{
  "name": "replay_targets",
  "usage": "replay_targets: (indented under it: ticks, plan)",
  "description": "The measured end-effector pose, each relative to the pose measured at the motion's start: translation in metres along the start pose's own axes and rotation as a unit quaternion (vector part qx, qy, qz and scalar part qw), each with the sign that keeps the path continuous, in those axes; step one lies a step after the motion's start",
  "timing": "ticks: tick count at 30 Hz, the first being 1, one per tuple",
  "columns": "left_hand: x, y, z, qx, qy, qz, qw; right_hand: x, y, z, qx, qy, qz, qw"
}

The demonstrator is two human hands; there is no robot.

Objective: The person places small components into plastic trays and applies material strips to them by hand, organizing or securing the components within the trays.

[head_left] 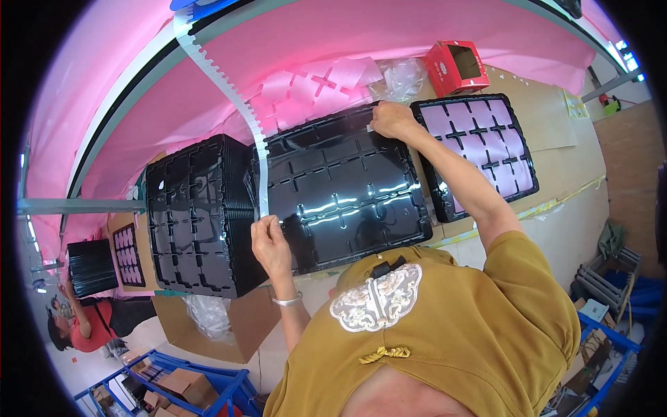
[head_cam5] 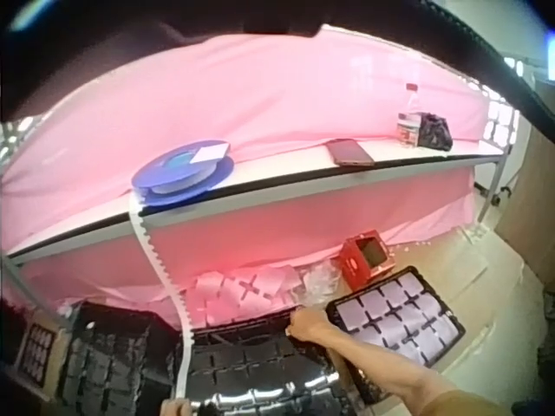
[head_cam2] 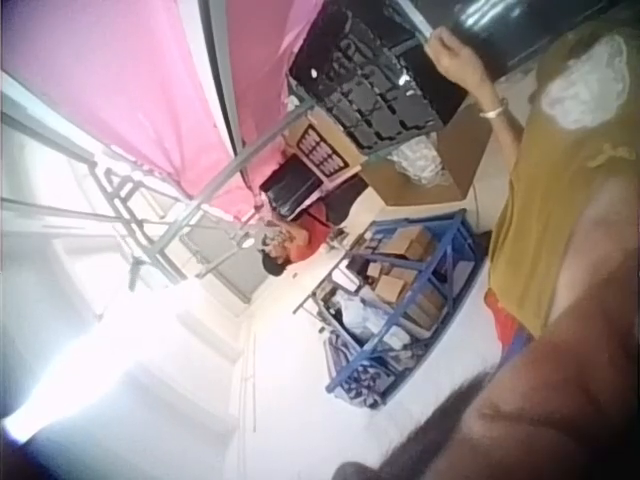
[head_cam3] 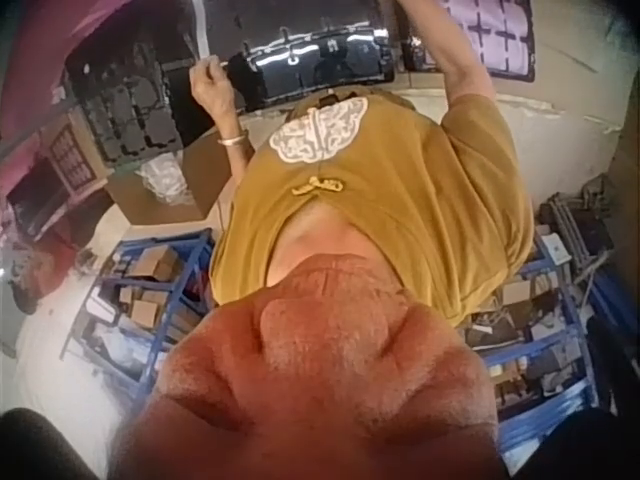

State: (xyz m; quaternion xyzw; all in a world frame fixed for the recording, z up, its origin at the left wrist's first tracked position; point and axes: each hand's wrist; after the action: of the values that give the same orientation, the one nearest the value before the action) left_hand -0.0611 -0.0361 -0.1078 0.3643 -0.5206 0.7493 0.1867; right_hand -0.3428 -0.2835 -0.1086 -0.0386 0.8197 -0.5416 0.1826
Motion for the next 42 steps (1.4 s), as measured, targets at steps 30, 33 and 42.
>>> replay_targets:
  ticks: [30,33,42]
  plan:
    - [-0.092,-0.007,-0.094,0.133,-0.381,-0.391,0.828,0.21,-0.014,-0.041,0.414,0.022,0.026,0.91]
    - [-0.121,0.003,-0.098,0.113,-0.36,-0.509,0.774,0.147,0.015,-0.055,0.304,-0.192,-0.081,0.93]
    - [-0.12,0.016,-0.066,0.016,-0.268,-0.56,0.784,0.127,0.089,-0.03,0.08,-0.24,-0.334,0.908]
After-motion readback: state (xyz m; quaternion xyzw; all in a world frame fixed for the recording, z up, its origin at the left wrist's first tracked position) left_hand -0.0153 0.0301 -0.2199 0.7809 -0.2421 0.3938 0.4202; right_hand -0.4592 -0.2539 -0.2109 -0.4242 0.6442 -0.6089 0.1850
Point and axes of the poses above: each hand's wrist, its own z-axis towards the middle knuckle, its own y-axis out of the palm, x = y × z, and after that the axes turned 9 degrees about -x, right-handed
